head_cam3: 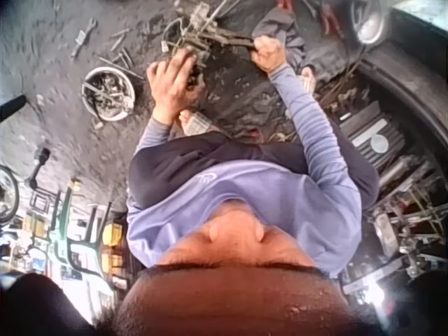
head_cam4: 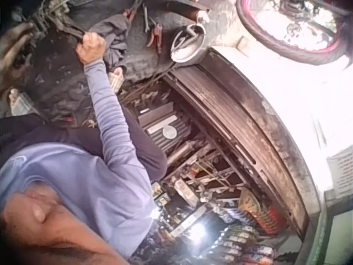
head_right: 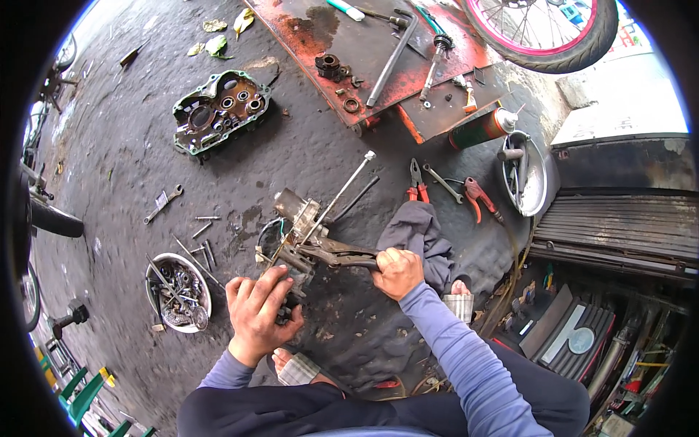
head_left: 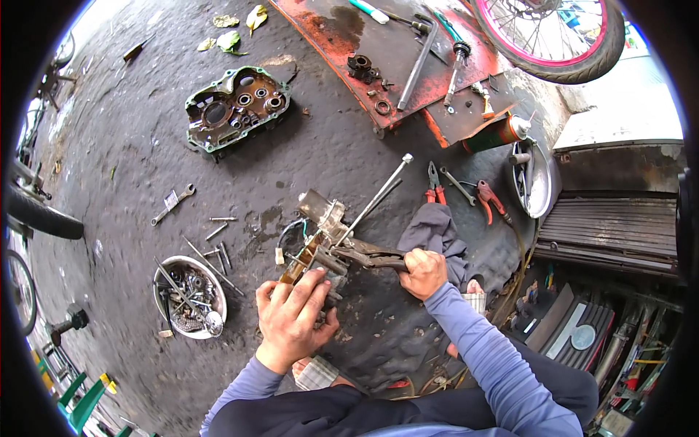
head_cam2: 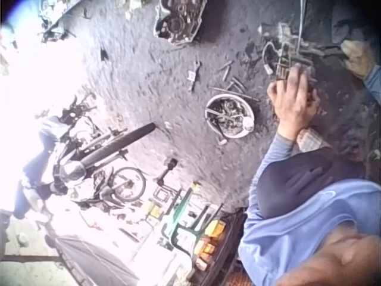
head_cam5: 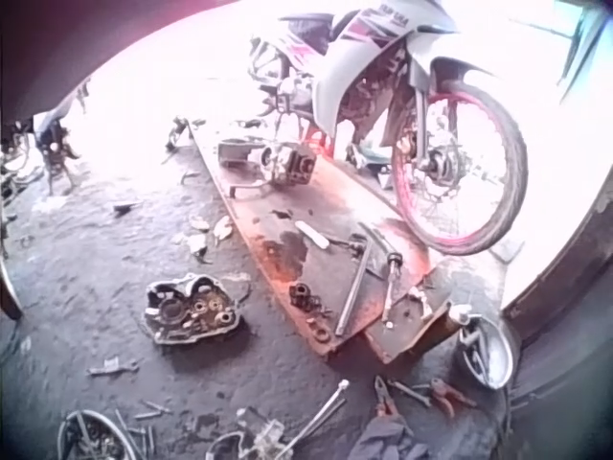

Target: Repairing a motorcycle engine by adjusting components with pliers and hands.

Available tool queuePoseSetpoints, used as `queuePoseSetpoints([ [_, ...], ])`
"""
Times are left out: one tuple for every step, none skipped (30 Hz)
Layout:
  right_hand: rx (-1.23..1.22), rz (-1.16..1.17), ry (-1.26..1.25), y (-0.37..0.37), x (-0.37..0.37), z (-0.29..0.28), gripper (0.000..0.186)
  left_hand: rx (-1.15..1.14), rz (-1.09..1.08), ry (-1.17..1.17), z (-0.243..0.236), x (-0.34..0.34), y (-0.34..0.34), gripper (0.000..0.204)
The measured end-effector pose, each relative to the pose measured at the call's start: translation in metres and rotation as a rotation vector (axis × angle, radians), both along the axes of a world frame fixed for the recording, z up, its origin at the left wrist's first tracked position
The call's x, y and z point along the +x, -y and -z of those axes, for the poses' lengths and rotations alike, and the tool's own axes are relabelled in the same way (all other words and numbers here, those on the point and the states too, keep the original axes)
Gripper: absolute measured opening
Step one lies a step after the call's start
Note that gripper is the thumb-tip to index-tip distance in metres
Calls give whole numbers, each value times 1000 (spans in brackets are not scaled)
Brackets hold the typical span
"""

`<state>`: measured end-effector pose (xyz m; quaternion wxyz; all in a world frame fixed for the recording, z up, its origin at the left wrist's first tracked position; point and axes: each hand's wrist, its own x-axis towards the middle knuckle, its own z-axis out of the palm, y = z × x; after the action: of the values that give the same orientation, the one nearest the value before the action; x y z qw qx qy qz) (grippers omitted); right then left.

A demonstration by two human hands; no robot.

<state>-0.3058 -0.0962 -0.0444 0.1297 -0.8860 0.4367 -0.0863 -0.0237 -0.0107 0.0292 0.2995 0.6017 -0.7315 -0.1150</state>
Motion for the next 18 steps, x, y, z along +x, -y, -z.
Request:
queuePoseSetpoints([
  [-21, 7, 14, -1, -1, 2, 22, -18, -19, -13, 0, 1, 0, 47],
  [-51, 34, 9, -3, 0, 4, 22, -4, -17, -2, 0, 1, 0, 47],
  [-48, 58, -3, -5, 3, 6, 21, -3, -16, -2, -1, 1, -1, 47],
  [-76, 63, 5, -8, 6, 8, 21, 12, -11, -1, -1, 1, -2, 47],
  [-95, 123, 31, -10, 11, 8, 20, 0, -11, -3, 0, 0, -3, 47],
  [-116, 186, 72, -11, 15, 7, 19, -4, -8, -3, 0, -1, -3, 47],
  [-120, 181, 54, -12, 17, 3, 19, -6, -18, -16, 1, -2, -3, 46],
  [-110, 200, 59, -11, 20, -3, 18, -13, -11, -5, 1, -2, -3, 46],
  [-75, 216, 67, -9, 23, -10, 16, 13, 11, -4, -1, -2, -3, 46],
  [3, 159, 7, -4, 21, -21, 24, -12, 28, -6, -4, -2, -2, 46],
  [-47, 153, 28, 2, 15, -33, 24, 45, 28, 9, -9, 1, -2, 46],
  [127, 141, -88, 13, 6, -47, 30, 79, 62, 53, -15, 4, -1, 47],
  [299, 104, -187, 24, -1, -55, 37, 124, 108, 122, -23, 7, -1, 47],
  [319, 163, -136, 39, -6, -57, 42, 127, 120, 120, -34, 11, -3, 49],
  [300, 148, -7, 54, -10, -56, 47, 36, 173, 124, -45, 14, -7, 44],
  [395, 52, 110, 65, -12, -49, 44, 42, 359, 50, -52, 13, -8, 39],
  [487, -11, 226, 73, -7, -35, 46, 68, 505, -59, -59, 9, -10, 34],
  [803, 14, 185, 77, -7, -24, 47, 329, 610, -200, -62, -3, -13, 31],
])
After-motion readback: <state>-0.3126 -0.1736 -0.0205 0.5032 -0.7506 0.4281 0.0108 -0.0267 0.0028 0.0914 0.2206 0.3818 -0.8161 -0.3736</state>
